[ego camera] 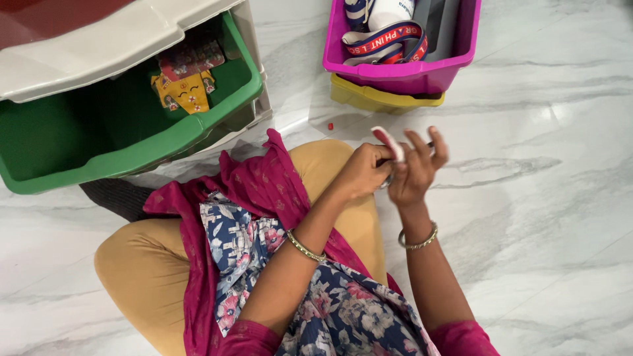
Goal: The person wipes the inside of a red plastic drawer with a cloth, places it into a white storage unit, then wipes a stack of orange folders and places them inside. They pick up small items from the floor, wipe them, and place them into a green drawer. Finally, they remove items from a yellow drawer, wipe the drawer, and prepare to return the items.
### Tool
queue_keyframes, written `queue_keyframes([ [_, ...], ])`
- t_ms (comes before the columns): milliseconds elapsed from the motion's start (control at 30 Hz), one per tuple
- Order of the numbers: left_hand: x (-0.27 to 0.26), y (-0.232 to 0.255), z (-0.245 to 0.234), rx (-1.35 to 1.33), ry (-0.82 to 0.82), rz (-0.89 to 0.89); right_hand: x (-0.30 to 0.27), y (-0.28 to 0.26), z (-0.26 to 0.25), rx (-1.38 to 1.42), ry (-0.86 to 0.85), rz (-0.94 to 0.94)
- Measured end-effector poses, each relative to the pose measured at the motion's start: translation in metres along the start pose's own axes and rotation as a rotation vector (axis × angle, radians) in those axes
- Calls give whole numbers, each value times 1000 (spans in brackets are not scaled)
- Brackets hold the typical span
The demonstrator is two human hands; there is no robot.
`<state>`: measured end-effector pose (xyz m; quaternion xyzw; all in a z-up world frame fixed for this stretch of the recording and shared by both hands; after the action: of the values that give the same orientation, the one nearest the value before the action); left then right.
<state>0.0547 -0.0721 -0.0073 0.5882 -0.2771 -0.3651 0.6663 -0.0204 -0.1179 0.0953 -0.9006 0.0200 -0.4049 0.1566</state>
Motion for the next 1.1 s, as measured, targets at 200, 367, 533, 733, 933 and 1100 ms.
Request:
queue_keyframes([
  [200,-7,29,3,-90,-31,154,-13,125,-22,39,130,538],
  [367,-10,39,-2,138,133,77,-42,129,-57,204,376,712],
  [533,-12,50,-1,184,176,154,-23,28,-22,-59,66,15],
  [733,-21,49,-4,21,140,156,-60,98,0,121,0,647],
  [933,-29,64,-10,-49,202,265,-63,99,-31,675,314,798],
  [1100,-56,84,-14,-25,282,259,-41,44,-43,781,198,824],
])
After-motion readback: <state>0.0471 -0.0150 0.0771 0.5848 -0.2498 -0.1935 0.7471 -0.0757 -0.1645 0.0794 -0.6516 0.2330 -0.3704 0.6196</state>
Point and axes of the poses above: each hand's wrist, its own x-axis towards the middle knuckle, its own z-axis out of the palm, y = z × x, the point moved 9 cm from there along x, towards the middle knuckle, and after that the axes turned 2 degrees about -y, right-handed, at the moved point
